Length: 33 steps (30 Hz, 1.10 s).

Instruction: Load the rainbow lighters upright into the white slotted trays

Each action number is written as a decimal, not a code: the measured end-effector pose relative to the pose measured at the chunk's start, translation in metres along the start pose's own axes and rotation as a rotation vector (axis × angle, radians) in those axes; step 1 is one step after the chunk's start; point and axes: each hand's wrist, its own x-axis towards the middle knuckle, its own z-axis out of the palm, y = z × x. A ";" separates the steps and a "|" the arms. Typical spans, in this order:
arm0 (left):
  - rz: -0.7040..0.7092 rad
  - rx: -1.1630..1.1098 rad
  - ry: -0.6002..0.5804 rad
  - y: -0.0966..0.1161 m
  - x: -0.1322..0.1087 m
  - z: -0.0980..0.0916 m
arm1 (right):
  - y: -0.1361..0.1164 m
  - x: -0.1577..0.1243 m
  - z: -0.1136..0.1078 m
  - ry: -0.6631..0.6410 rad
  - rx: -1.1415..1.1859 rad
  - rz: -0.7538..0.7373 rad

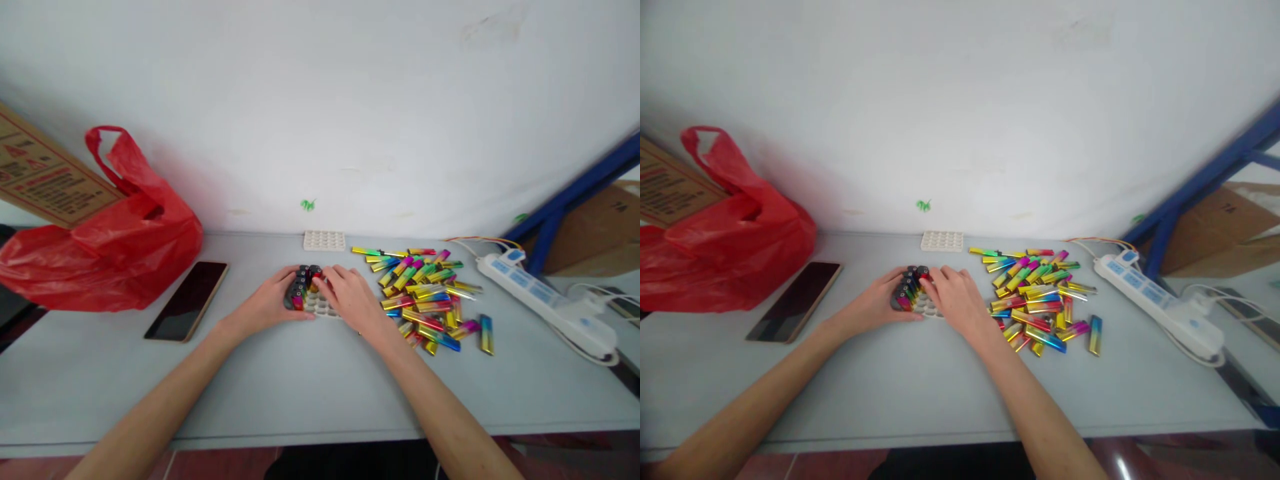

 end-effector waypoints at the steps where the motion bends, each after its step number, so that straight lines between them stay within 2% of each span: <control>1: 0.003 0.004 -0.002 0.000 0.000 0.000 | -0.001 0.000 0.000 -0.009 0.001 0.007; 16: 0.008 0.013 0.012 0.000 0.001 0.000 | -0.005 -0.002 0.008 -0.076 -0.051 0.028; 20: 0.020 0.007 0.017 0.001 0.001 0.000 | 0.001 -0.004 0.002 -0.084 0.016 0.042; 23: 0.001 0.026 -0.002 0.003 0.001 -0.001 | 0.019 -0.022 -0.012 -0.038 0.101 0.104; 27: -0.009 0.040 -0.032 0.008 0.002 -0.003 | 0.039 -0.063 -0.025 0.052 0.112 0.229; 30: -0.015 0.041 -0.050 0.011 0.002 -0.005 | 0.033 -0.090 -0.020 0.053 -0.025 0.214; 33: -0.033 0.042 -0.046 0.012 0.003 -0.006 | 0.020 -0.100 -0.010 0.003 -0.141 0.212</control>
